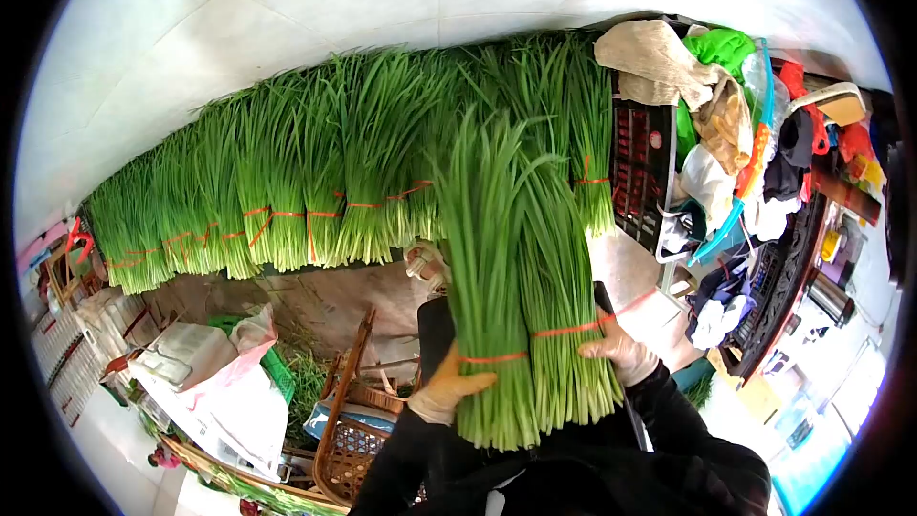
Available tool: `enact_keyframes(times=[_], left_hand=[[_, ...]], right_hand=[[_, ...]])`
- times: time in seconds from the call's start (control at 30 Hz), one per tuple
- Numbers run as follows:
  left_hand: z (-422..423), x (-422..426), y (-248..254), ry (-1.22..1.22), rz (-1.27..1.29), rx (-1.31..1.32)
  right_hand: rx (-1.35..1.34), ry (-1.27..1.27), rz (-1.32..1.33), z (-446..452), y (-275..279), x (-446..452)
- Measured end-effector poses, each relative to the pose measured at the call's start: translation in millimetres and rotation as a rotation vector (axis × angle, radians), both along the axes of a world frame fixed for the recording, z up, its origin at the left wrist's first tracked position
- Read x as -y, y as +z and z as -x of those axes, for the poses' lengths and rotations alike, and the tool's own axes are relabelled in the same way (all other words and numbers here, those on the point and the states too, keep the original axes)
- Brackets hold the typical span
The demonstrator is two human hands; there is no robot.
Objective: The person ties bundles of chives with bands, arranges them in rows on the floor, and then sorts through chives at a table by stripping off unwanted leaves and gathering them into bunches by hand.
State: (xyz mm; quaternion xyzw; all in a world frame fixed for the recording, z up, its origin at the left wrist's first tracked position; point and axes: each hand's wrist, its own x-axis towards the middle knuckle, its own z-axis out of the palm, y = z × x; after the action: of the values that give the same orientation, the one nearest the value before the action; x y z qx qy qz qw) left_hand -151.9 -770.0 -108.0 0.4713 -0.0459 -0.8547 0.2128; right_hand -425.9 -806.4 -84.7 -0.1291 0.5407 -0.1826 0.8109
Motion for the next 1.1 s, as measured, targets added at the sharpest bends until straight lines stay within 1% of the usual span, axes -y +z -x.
enact_keyframes(times=[0.03,0.07,0.13,0.17,0.2,0.23,0.27,0.3,0.33,0.37,0.43,0.47,0.5,0.53,0.63,0.67,0.73,0.77,0.83,0.87,0.9,1.0,1.03,1.1], left_hand=[[-4,7,-4,-0.015,-0.028,0.019],[-6,24,-9,0.037,0.121,-0.02],[-14,81,-3,-0.103,0.221,0.054],[-17,103,-8,-0.159,0.272,0.117],[-18,123,-17,-0.213,0.325,0.181],[-16,140,-28,-0.166,0.403,0.177],[-16,151,-48,-0.168,0.45,0.237],[-19,149,-89,-0.16,0.531,0.23],[-15,144,-116,-0.119,0.55,0.241],[-9,141,-137,-0.078,0.572,0.251],[8,138,-167,-0.121,0.352,0.243],[18,130,-199,-0.048,0.37,0.264],[24,121,-236,-0.205,0.416,0.492],[29,113,-273,-0.375,0.434,0.711],[40,119,-303,-0.481,0.46,0.845],[37,112,-314,-0.452,0.462,0.831],[37,116,-309,-0.422,0.475,0.833],[40,115,-304,-0.37,0.486,0.799],[60,132,-259,-0.243,0.536,0.702],[66,133,-260,-0.272,0.593,0.751],[71,138,-263,-0.301,0.658,0.796],[91,145,-287,-0.504,0.542,1.028],[91,144,-288,-0.5,0.539,1.027],[85,142,-282,-0.584,0.425,1.043]], right_hand=[[0.074,-0.035,-0.061,1,-8,7],[-0.017,0.094,0.075,1,-7,25],[-0.083,0.198,0.332,-8,-30,59],[-0.06,0.173,0.461,-9,-57,67],[-0.176,0.247,0.439,-17,-56,91],[-0.29,0.322,0.415,-27,-56,114],[-0.322,0.316,0.425,-33,-76,124],[-0.352,0.311,0.432,-37,-100,127],[-0.287,0.255,0.426,-37,-126,120],[-0.228,0.215,0.481,-35,-170,107],[-0.126,0.075,0.47,-41,-221,92],[-0.313,0.105,0.41,-46,-242,88],[-0.485,0.136,0.331,-52,-262,84],[-0.607,0.19,0.321,-56,-274,84],[-0.923,0.391,0.341,-73,-285,102],[-1.0,0.453,0.293,-75,-292,112],[-1.053,0.445,0.303,-81,-301,117],[-1.085,0.462,0.296,-81,-301,117],[-1.002,0.28,0.474,-50,-308,108],[-0.941,0.145,0.522,-40,-317,103],[-0.999,0.184,0.497,-36,-305,104],[-1.222,0.357,0.48,-51,-299,105],[-1.307,0.425,0.486,-57,-297,103],[-1.268,0.447,0.479,-55,-300,97]])
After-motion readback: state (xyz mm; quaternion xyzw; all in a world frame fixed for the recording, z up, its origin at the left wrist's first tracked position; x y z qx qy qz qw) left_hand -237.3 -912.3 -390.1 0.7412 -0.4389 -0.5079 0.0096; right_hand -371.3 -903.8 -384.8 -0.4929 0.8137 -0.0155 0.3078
